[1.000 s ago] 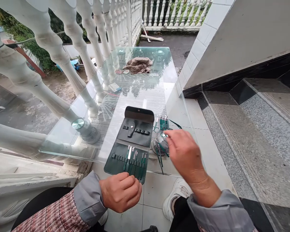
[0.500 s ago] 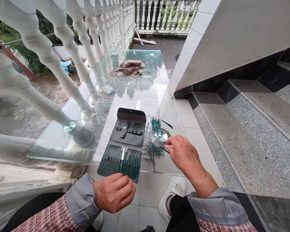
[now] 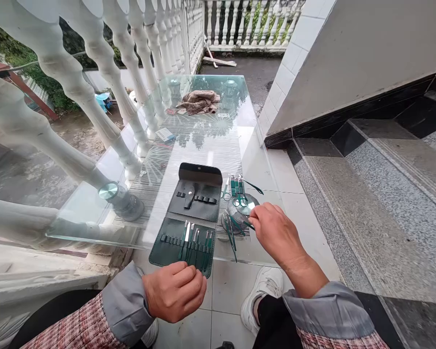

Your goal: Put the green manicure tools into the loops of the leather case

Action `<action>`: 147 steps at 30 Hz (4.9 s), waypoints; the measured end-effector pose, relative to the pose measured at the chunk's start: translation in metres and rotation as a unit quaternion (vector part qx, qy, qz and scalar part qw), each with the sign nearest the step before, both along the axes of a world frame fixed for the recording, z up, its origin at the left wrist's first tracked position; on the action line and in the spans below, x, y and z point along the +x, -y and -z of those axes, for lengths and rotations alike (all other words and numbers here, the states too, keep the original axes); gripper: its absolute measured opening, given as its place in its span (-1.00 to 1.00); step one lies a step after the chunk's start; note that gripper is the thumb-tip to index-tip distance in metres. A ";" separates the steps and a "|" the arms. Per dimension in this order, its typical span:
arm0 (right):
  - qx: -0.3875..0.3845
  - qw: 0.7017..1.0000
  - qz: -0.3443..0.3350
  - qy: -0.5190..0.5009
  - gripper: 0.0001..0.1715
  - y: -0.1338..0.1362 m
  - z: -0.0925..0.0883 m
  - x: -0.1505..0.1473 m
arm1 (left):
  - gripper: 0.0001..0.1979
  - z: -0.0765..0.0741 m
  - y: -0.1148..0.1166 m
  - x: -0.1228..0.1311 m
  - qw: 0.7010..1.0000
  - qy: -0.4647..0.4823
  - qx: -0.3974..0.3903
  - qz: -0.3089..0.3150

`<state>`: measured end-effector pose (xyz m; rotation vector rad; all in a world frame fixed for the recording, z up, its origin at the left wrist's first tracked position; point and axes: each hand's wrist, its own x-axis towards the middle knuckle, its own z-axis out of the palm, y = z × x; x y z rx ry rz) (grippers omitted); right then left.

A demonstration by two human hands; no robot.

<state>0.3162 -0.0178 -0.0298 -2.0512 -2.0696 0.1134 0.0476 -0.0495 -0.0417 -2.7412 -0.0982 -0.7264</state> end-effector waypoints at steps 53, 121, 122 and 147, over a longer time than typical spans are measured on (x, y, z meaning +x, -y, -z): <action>-0.118 0.806 0.041 -0.579 -0.60 0.004 -0.018 -0.064 | -0.88 -0.001 -0.001 0.000 1.000 0.017 0.024 0.012; 0.026 0.999 0.013 -0.045 -0.83 0.010 -0.009 0.003 | -0.89 0.002 0.002 -0.002 1.000 0.008 0.006 -0.015; 0.022 0.999 0.018 -0.029 -0.84 0.011 -0.006 0.003 | -0.89 0.002 0.001 -0.001 1.000 0.006 0.006 -0.015; -0.003 0.986 0.108 -0.130 -0.82 0.002 -0.009 -0.007 | -0.88 0.001 0.001 -0.001 0.999 0.033 -0.002 0.016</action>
